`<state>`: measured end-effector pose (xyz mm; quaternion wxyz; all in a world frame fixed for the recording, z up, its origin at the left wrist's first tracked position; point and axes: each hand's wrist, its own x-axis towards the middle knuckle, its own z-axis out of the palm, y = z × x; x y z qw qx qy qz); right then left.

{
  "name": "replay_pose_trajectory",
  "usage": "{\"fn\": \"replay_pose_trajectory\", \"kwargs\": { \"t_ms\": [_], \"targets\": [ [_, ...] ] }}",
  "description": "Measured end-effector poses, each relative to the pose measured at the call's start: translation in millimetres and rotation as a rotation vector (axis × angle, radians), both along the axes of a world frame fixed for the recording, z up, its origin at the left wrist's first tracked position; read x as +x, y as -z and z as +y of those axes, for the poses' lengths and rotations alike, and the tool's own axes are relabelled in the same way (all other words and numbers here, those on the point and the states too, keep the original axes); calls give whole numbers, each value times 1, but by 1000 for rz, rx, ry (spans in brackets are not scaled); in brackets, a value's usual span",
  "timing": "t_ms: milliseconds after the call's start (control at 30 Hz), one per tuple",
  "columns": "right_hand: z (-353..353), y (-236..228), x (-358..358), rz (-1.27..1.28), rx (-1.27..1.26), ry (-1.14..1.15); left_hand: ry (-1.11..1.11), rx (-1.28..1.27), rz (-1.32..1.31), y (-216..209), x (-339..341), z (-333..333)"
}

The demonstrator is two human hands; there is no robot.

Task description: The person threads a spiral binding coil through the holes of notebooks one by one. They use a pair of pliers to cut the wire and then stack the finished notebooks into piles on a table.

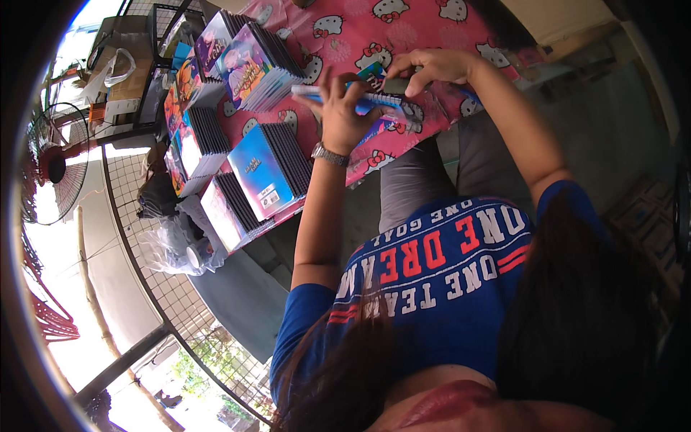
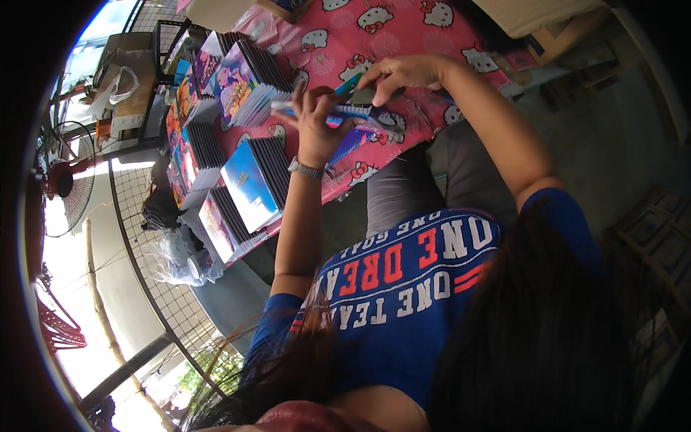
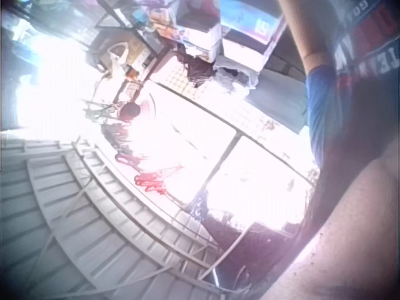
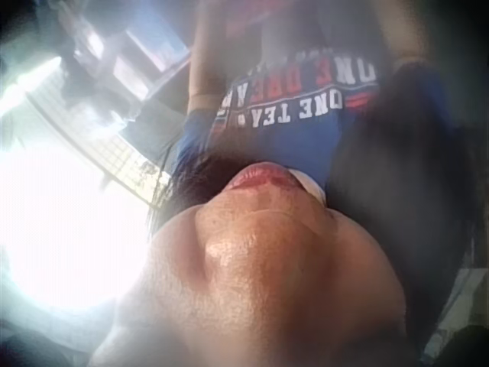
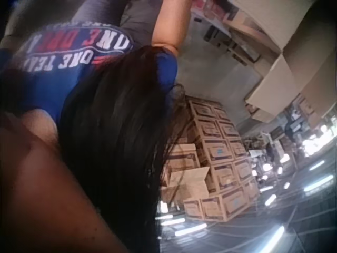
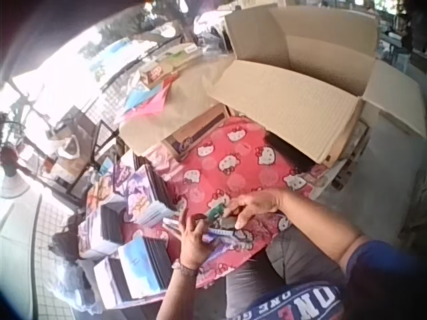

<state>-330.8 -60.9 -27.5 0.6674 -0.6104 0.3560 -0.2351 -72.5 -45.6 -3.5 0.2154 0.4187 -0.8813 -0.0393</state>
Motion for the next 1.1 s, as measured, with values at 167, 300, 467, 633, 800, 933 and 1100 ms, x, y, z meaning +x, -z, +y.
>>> {"fn": "replay_pose_trajectory", "kwargs": {
  "t_ms": [167, 300, 467, 633, 800, 933, 1100],
  "targets": [
    [-5, -10, 14, -311, 28, -117, -55, -68, 80, 7, 30, -6],
    [-6, -17, 18, -454, 21, -102, -68, -178, 146, 18, 27, -5],
    [1, -8, 3, -458, 144, 17, -18, -278, 139, -1, 4, -4],
    [10, -12, -11, -163, 122, -16, -18, -238, 96, 8, 2, -5],
    [0, -15, -8, -422, -82, -136, 41, -71, 28, -3, 5, -17],
    [-9, -6, -6, -349, 45, -57, 93, 8, 11, 0, 9, -21],
    [-8, -14, 8, -52, -117, -77, 103, -37, 48, -2, 7, -17]
  ]
}}
